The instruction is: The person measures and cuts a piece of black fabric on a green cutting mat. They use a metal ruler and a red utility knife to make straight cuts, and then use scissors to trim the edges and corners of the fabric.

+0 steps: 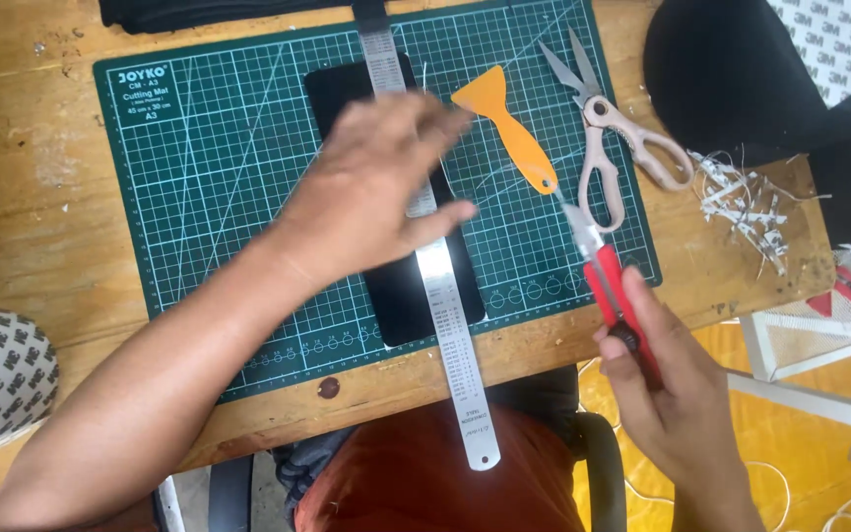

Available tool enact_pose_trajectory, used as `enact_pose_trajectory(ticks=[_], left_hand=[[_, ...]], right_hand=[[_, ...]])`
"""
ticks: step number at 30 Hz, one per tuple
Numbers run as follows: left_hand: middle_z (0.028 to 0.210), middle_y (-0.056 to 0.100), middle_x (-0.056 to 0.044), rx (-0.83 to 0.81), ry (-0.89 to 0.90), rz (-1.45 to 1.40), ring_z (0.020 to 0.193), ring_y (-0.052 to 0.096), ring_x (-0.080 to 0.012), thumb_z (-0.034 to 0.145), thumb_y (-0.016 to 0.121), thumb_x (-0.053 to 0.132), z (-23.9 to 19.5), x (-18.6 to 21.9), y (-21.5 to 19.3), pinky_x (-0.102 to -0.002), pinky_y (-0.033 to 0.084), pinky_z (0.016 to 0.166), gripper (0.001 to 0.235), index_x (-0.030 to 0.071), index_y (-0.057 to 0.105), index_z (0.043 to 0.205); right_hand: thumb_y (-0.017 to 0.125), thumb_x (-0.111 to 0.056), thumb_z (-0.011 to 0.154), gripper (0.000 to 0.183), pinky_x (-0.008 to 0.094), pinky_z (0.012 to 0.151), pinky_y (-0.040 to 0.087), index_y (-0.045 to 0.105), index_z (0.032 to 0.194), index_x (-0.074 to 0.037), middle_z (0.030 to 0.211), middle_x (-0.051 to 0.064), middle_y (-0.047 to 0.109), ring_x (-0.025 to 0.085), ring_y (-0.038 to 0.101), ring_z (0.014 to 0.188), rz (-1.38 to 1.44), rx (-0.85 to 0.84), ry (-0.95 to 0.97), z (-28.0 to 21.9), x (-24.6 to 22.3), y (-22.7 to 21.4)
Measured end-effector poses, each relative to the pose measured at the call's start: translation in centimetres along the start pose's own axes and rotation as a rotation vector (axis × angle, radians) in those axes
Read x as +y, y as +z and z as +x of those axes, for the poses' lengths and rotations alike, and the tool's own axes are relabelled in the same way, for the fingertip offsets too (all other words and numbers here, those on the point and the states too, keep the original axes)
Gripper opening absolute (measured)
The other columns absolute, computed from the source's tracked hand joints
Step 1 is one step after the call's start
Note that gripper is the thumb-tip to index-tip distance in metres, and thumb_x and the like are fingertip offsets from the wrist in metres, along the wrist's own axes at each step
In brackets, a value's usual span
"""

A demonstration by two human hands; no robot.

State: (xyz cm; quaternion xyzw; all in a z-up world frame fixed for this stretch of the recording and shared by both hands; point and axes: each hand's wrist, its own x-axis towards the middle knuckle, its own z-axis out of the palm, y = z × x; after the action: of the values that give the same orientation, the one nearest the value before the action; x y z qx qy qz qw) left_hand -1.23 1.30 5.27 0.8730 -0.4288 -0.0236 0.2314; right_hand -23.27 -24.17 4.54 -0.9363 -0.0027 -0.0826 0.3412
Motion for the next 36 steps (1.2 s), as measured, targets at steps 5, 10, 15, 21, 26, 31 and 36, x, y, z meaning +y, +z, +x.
enact_pose_trajectory(ticks=[5, 10, 15, 21, 26, 31, 36], left_hand=[[0.097, 0.07, -0.008, 0.181, 0.184, -0.165, 0.096, 0.067, -0.0254, 0.102, 0.069, 0.024, 1.0, 1.4, 2.3, -0.044, 0.056, 0.097, 0.024, 0.007, 0.07, 0.118], [0.101, 0.08, -0.014, 0.272, 0.106, -0.437, 0.095, 0.08, -0.0223, 0.102, 0.067, 0.0, 1.5, 1.3, -0.5, -0.027, 0.07, 0.09, 0.009, 0.001, 0.075, 0.104], [0.111, 0.075, -0.017, 0.445, 0.123, -0.541, 0.106, 0.075, -0.0255, 0.103, 0.071, -0.004, 1.5, -0.2, -1.9, -0.032, 0.065, 0.096, 0.012, 0.003, 0.07, 0.112], [0.116, 0.071, -0.015, 0.524, 0.081, -0.714, 0.105, 0.07, -0.0191, 0.108, 0.073, -0.001, 1.5, -0.8, -4.2, -0.026, 0.06, 0.093, 0.011, 0.0, 0.069, 0.119], [0.113, 0.074, -0.012, 0.415, 0.1, -0.886, 0.1, 0.074, -0.0169, 0.108, 0.069, 0.005, 0.8, 0.5, -4.8, -0.026, 0.066, 0.093, 0.014, 0.005, 0.067, 0.123], [0.115, 0.078, -0.009, 0.263, -0.01, -1.107, 0.095, 0.078, -0.0132, 0.102, 0.072, 0.011, 0.5, 1.1, -4.2, -0.02, 0.063, 0.078, 0.017, 0.011, 0.072, 0.118], [0.107, 0.079, -0.007, 0.177, -0.065, -1.178, 0.091, 0.073, -0.0115, 0.099, 0.07, 0.021, 0.6, 1.0, -3.1, -0.022, 0.063, 0.078, 0.021, 0.011, 0.074, 0.118]], right_hand=[[0.057, -0.015, 0.099, 0.056, 0.032, 0.082, 0.058, 0.046, 0.152, -0.003, 0.118, 0.015, 0.071, 0.02, 0.071, 0.092, 0.032, -0.047, 0.02, 1.0, -1.3, -0.1], [0.054, -0.025, 0.099, 0.068, 0.033, 0.076, 0.062, 0.032, 0.162, -0.009, 0.1, 0.011, 0.077, 0.016, 0.073, 0.077, 0.097, -0.021, 0.162, 2.0, -0.5, 0.3], [0.056, -0.031, 0.102, 0.038, 0.032, 0.051, 0.05, 0.056, 0.126, -0.001, 0.094, 0.01, 0.07, 0.018, 0.061, 0.057, -0.065, -0.036, 0.053, 4.7, 0.2, 1.7], [0.061, -0.023, 0.099, 0.038, 0.051, 0.061, 0.057, 0.06, 0.128, 0.001, 0.12, 0.019, 0.056, 0.035, 0.063, 0.088, -0.401, 0.004, -0.035, 7.5, 0.1, 3.3], [0.058, -0.037, 0.105, 0.059, 0.053, 0.092, 0.047, 0.056, 0.146, 0.006, 0.121, 0.023, 0.053, 0.038, 0.051, 0.112, -0.5, 0.06, -0.176, 9.1, 0.1, 4.2], [0.064, -0.021, 0.11, 0.058, 0.042, 0.09, 0.058, 0.039, 0.158, -0.002, 0.126, 0.02, 0.051, 0.025, 0.065, 0.101, -0.083, 0.196, -0.253, 11.3, -3.6, 3.4], [0.059, -0.007, 0.108, 0.014, 0.03, 0.081, 0.057, 0.067, 0.106, 0.004, 0.1, 0.015, 0.068, 0.02, 0.069, 0.081, 0.344, 0.143, -0.226, 12.7, -6.9, 3.0]])
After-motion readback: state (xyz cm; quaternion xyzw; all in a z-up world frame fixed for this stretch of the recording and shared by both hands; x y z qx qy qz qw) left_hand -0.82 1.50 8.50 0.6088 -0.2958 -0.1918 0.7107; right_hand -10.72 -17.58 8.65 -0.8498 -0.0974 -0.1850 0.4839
